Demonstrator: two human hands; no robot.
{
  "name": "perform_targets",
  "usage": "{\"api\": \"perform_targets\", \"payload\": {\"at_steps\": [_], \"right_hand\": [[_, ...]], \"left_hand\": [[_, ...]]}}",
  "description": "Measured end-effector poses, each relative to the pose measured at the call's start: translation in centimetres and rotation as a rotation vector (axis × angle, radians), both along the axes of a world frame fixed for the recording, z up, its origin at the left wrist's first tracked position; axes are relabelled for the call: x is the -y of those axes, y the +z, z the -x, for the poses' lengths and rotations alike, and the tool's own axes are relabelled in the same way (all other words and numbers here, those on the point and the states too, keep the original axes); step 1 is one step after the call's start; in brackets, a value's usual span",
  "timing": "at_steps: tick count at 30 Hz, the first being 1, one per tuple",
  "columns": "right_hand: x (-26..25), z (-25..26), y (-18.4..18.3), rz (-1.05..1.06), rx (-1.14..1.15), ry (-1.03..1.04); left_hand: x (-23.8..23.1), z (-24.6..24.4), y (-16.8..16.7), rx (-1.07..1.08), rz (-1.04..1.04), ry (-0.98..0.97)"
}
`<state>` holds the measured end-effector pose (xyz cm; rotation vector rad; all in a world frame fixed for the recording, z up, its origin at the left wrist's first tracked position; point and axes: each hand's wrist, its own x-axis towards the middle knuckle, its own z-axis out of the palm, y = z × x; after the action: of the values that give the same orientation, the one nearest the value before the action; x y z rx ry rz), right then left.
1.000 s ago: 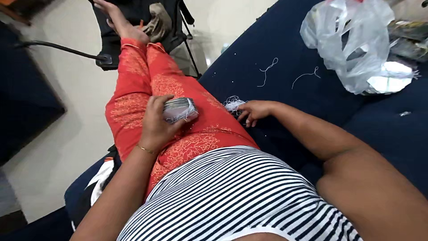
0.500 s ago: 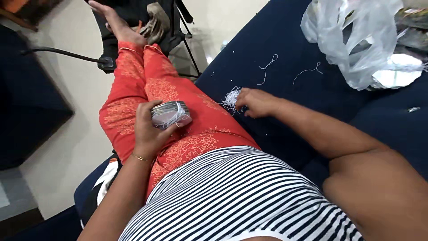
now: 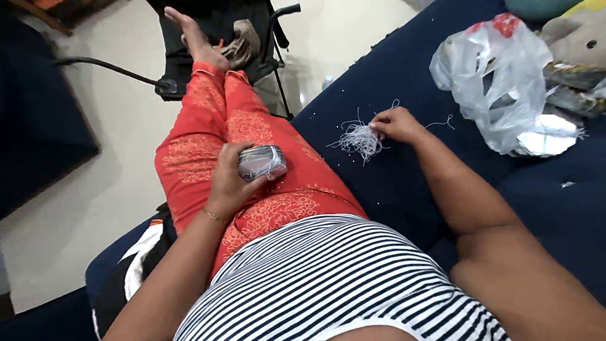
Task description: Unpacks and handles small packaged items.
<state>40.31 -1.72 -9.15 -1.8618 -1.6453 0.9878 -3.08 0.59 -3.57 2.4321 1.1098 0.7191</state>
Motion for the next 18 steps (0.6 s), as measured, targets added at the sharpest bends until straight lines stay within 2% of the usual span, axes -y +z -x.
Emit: {"api": "perform_targets", "payload": {"at_steps": [3, 5, 11, 18], "right_hand": [[0.2, -1.2, 0.3, 0.006, 0.259, -0.272], [0.3, -1.5, 0.3, -0.013, 0.338, -0.340], [0.1, -0.4, 0.2, -0.054, 0.256, -0.238], [0.2, 0.3, -2.4, -0.059, 0.247, -0.178]], "left_hand": [[-0.3, -0.7, 0.4, -0.029, 0.039, -0.008], [-0.5, -1.1, 0.7, -0.039, 0.069, -0.012], [-0.8, -1.6, 0.7, -0.038, 0.091, -0.045], [-1.1, -2.4, 1.9, -0.109, 0.157, -0.122]]}}
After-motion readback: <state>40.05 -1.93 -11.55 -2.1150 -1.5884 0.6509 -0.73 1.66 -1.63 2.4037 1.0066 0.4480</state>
